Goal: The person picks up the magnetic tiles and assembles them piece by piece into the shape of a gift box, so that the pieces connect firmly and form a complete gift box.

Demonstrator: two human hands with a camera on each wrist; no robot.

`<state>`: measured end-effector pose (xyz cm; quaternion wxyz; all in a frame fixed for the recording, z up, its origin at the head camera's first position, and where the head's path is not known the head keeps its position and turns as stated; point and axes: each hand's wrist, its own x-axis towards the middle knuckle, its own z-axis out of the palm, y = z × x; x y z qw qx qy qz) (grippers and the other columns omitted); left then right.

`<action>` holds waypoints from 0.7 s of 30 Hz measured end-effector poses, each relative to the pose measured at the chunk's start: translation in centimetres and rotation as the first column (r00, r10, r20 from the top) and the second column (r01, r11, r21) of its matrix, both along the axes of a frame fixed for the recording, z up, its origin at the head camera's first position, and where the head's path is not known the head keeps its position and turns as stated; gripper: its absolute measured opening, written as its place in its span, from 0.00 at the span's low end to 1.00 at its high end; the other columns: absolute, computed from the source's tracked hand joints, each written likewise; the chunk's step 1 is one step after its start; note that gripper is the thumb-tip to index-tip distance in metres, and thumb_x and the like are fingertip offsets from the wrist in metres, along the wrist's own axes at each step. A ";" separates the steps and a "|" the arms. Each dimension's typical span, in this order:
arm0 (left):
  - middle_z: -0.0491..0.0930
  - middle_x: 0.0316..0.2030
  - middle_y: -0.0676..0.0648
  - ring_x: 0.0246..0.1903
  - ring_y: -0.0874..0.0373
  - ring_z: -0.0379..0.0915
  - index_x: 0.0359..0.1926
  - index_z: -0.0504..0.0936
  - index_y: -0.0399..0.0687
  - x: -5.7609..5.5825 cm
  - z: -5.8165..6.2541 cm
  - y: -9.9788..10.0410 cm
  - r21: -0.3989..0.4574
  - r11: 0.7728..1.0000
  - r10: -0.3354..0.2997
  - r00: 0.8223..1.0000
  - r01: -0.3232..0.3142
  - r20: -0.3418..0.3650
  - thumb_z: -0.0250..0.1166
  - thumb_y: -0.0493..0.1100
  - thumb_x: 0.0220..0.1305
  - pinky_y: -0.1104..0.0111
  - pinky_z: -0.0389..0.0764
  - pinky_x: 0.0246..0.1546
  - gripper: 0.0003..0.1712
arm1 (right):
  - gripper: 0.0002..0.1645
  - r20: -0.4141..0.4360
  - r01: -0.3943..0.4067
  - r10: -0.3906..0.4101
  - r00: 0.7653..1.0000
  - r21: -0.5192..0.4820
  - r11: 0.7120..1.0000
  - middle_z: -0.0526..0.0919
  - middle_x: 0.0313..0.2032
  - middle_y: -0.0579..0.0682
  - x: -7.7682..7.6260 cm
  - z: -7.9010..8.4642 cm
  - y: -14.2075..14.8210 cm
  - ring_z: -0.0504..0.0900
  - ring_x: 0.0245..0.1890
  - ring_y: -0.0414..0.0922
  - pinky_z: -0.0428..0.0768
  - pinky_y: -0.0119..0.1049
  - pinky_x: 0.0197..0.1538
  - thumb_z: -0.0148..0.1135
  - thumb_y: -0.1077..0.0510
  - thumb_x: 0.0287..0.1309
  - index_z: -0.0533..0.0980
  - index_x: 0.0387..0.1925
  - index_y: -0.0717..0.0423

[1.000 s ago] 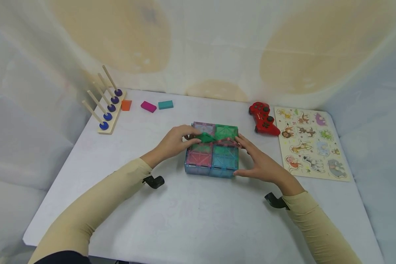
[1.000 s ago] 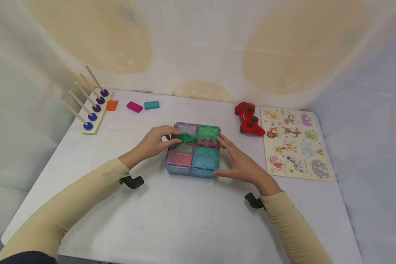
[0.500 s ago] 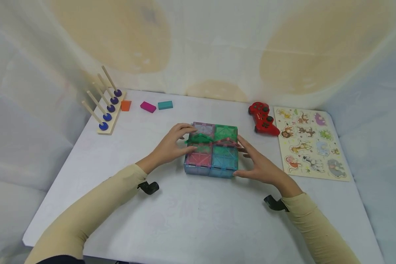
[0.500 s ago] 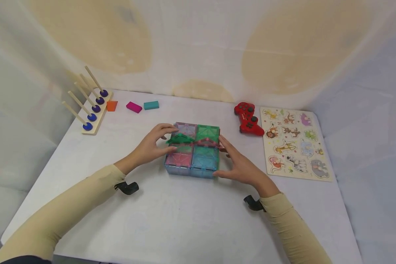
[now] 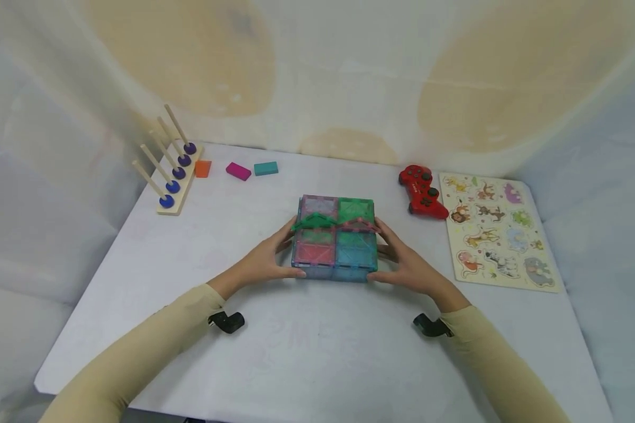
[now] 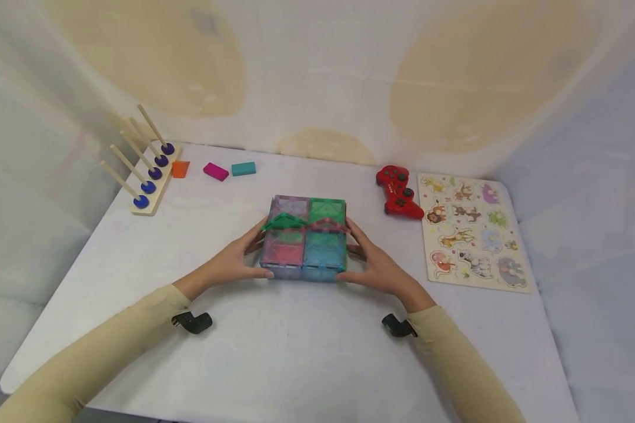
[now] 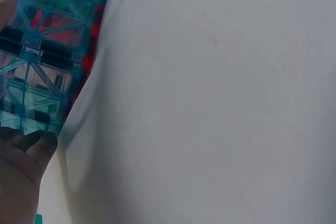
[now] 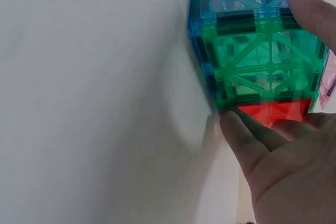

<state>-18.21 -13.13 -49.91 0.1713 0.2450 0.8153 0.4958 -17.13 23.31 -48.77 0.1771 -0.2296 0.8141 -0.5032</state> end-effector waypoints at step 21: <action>0.44 0.80 0.50 0.77 0.50 0.48 0.81 0.33 0.67 -2.7 -1.0 -1.1 0.079 0.994 0.069 0.992 -0.078 0.104 0.79 0.42 0.56 0.54 0.60 0.73 0.71 | 0.64 0.079 0.045 -0.034 0.996 -0.136 0.990 0.41 0.81 0.51 -2.6 -1.6 -2.5 0.58 0.75 0.64 0.64 0.57 0.71 0.72 0.62 0.60 0.39 0.81 0.33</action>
